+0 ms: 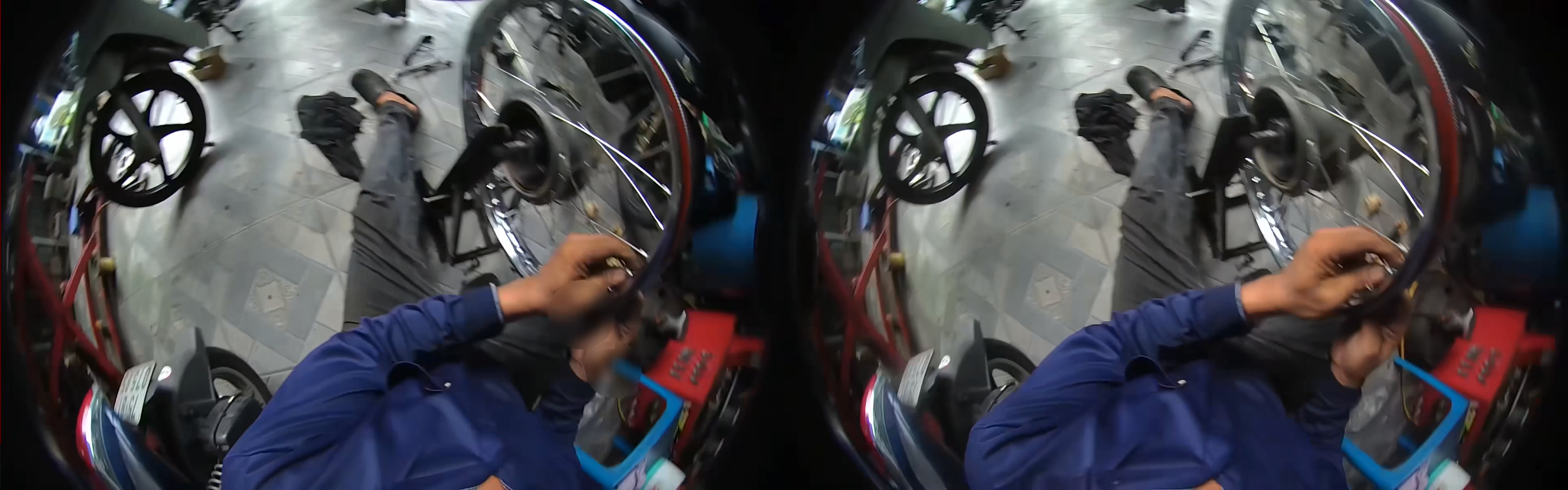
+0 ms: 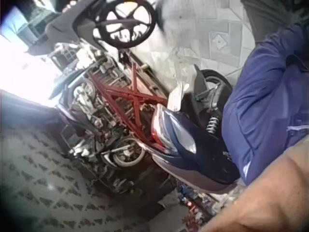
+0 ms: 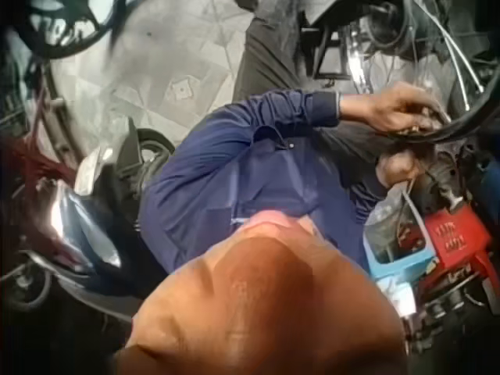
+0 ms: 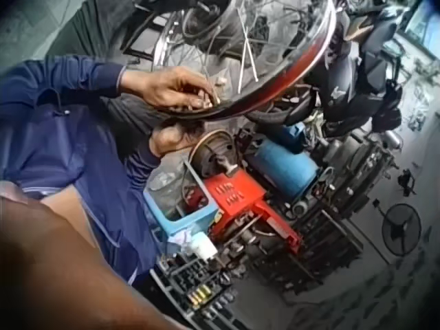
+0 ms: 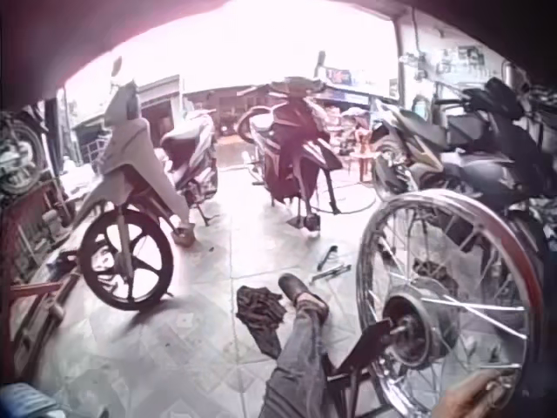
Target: Repairing or assembling spokes on a motorcycle wheel rim.
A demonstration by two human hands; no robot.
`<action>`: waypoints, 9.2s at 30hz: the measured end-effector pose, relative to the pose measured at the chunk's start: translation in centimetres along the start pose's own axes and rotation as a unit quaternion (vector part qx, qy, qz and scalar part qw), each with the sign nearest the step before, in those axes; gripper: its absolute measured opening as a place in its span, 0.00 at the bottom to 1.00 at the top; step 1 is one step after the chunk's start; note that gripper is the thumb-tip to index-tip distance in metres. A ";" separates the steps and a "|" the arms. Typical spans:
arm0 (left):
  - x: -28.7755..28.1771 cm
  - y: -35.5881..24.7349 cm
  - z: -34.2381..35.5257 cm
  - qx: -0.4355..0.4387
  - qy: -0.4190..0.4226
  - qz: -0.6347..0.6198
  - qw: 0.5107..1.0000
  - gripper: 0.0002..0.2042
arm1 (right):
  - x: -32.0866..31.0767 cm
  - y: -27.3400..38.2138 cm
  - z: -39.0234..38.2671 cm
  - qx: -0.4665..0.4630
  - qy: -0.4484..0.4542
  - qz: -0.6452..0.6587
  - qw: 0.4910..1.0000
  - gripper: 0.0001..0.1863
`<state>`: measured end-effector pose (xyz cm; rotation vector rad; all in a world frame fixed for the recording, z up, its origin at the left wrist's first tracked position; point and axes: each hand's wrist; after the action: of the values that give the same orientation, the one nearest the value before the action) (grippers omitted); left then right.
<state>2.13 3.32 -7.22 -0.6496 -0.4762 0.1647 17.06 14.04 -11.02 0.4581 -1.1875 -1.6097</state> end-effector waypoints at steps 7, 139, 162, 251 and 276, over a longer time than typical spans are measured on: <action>-0.1 -0.2 0.6 -0.020 0.091 0.160 0.983 0.09 | 1.9 3.0 0.4 0.018 0.003 -0.033 0.999 0.26; -0.3 -1.1 -10.6 -0.304 -0.140 0.123 0.934 0.10 | -2.4 5.2 7.3 0.456 0.250 -0.021 0.854 0.17; 0.1 1.1 -10.8 -0.417 -0.253 -0.580 0.652 0.16 | 1.1 -0.6 11.9 0.618 0.421 -0.154 0.646 0.07; -31.9 1.2 15.5 -0.079 0.000 0.436 0.896 0.17 | 0.5 -1.4 7.9 0.586 0.284 -0.235 0.721 0.13; -19.6 -3.7 16.9 -0.164 -0.247 -0.160 0.942 0.08 | 2.0 -6.0 7.8 0.500 0.293 -0.289 0.763 0.15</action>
<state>-23.13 3.86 -0.55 -0.8481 -1.1030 -0.0679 7.21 15.77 -12.30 2.0237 -1.3763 -0.9740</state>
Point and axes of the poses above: each hand's wrist, its own z-axis towards the middle knuckle, its own x-axis out of the palm, y = z × x, and after that the axes turned 13 degrees about y, right-handed
